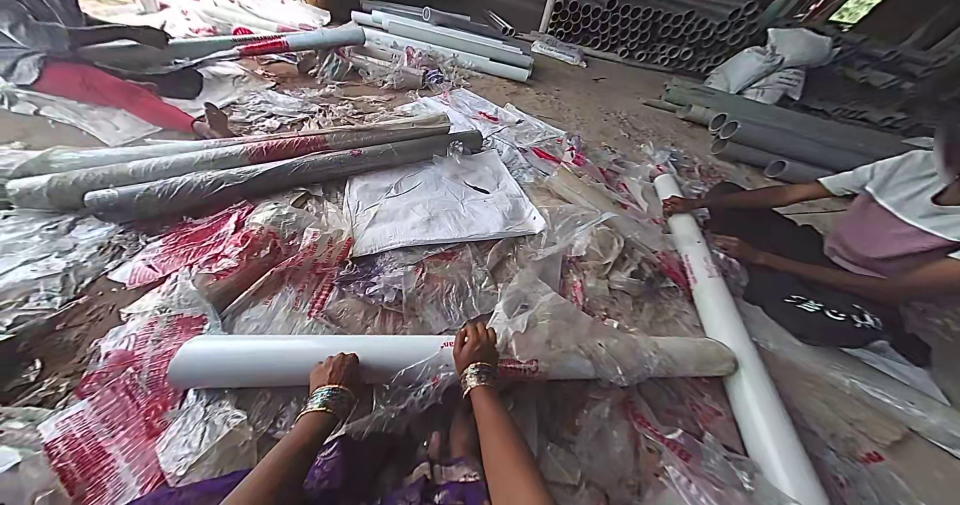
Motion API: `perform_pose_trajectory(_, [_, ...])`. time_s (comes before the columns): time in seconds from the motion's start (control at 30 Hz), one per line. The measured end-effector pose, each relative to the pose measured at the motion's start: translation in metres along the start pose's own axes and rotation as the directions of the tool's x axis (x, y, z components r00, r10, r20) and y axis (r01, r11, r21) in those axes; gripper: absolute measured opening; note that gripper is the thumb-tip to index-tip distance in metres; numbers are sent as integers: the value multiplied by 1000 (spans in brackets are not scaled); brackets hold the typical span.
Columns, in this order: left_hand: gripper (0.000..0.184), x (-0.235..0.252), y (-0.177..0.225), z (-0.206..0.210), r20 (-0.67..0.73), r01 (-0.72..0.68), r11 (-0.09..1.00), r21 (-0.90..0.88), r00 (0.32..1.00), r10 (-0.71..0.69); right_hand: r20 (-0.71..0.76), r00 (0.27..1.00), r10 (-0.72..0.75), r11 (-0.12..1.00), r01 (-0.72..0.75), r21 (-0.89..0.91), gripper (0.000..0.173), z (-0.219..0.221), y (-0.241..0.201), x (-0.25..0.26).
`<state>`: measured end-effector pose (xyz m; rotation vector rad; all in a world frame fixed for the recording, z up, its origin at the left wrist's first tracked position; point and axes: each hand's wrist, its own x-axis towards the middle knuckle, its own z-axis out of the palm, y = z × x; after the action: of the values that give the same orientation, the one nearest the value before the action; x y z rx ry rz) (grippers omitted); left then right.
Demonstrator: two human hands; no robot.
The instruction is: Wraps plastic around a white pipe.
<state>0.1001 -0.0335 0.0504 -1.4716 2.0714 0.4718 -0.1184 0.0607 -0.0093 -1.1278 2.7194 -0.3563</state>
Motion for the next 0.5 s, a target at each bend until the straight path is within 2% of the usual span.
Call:
perform_pose_trajectory(0.17, [42, 13, -10, -15, -15, 36, 992, -123, 999, -38, -25, 1000, -6, 1000, 6, -5, 36, 1, -1, -1])
perform_pose_trajectory(0.33, [43, 13, -40, -50, -230, 87, 948, -305, 960, -162, -32, 999, -8, 1000, 8, 4, 36, 0, -1, -2])
perform_pose_trajectory(0.43, [45, 1, -51, -72, -315, 18, 865, -501, 927, -202, -76, 997, -30, 999, 31, 12, 34, 1, 0, -3])
perform_pose_trajectory(0.5, [41, -12, -40, -71, -399, -109, 822, -558, 905, -150, -80, 996, -35, 999, 36, 11, 33, 2, 0, -4])
